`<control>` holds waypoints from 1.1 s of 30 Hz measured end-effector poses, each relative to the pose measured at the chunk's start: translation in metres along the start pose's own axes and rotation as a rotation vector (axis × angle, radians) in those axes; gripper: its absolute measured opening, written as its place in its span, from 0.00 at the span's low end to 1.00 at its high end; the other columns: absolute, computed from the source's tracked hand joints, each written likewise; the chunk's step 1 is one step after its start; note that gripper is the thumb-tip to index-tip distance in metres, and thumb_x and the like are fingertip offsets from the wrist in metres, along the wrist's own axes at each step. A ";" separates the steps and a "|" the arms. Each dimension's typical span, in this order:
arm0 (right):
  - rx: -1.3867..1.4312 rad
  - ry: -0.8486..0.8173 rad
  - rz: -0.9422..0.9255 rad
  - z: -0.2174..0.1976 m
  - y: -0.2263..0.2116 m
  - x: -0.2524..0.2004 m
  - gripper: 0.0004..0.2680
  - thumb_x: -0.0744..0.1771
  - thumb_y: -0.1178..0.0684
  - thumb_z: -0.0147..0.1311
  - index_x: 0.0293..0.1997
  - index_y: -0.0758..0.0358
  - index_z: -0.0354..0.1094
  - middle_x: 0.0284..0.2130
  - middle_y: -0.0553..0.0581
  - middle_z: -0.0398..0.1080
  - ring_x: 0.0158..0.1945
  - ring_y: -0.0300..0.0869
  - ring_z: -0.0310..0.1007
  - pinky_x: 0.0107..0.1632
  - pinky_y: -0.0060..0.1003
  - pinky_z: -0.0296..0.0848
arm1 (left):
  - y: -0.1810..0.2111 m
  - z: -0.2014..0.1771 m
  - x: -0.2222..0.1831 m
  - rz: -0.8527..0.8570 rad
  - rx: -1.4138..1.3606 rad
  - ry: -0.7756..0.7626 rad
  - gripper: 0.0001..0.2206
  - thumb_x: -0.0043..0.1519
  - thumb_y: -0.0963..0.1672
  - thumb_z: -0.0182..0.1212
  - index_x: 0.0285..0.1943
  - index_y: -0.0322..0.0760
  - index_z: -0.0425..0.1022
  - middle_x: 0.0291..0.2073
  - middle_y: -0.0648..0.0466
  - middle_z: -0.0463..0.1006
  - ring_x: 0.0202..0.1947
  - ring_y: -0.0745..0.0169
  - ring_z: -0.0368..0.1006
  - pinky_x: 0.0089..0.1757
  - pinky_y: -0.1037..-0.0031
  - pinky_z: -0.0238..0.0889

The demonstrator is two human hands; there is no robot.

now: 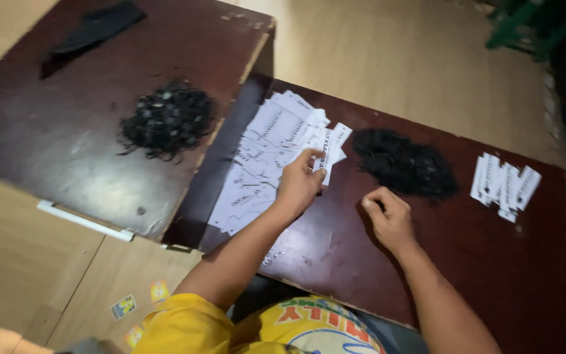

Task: Attaching paper labels to black strings by threading the string through a pre-punched hole in each label.

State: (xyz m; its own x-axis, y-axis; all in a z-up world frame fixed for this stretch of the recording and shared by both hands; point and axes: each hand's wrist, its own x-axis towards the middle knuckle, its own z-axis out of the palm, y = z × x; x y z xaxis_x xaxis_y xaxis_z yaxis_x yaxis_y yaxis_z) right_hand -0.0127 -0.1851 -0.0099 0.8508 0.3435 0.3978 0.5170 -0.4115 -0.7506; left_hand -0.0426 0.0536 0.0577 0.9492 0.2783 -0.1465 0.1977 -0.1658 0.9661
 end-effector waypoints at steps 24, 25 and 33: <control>0.306 0.224 -0.015 -0.029 -0.021 0.010 0.03 0.68 0.59 0.55 0.35 0.61 0.72 0.23 0.53 0.73 0.26 0.39 0.70 0.35 0.36 0.72 | -0.028 0.066 0.021 1.006 0.357 0.036 0.03 0.55 0.45 0.69 0.31 0.47 0.79 0.29 0.56 0.68 0.32 0.48 0.71 0.34 0.63 0.64; 0.306 0.231 -0.015 -0.029 -0.018 0.010 0.03 0.68 0.59 0.55 0.35 0.61 0.72 0.23 0.53 0.73 0.26 0.39 0.70 0.35 0.36 0.72 | -0.023 0.068 0.016 1.011 0.359 0.031 0.03 0.55 0.45 0.69 0.31 0.47 0.79 0.29 0.56 0.68 0.32 0.48 0.71 0.34 0.63 0.64; 0.178 0.308 -0.022 -0.024 -0.002 0.007 0.03 0.67 0.60 0.58 0.34 0.60 0.72 0.23 0.54 0.73 0.29 0.45 0.75 0.38 0.38 0.74 | -0.012 0.092 0.007 0.619 0.105 -0.146 0.05 0.58 0.42 0.68 0.41 0.45 0.83 0.29 0.50 0.81 0.38 0.47 0.80 0.40 0.67 0.71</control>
State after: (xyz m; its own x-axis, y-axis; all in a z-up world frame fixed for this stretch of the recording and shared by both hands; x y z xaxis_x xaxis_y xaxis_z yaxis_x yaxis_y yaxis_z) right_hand -0.0053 -0.2021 0.0070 0.8419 0.0688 0.5352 0.5344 -0.2436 -0.8094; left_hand -0.0162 -0.0292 0.0260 0.9174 -0.0288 0.3969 -0.3814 -0.3480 0.8564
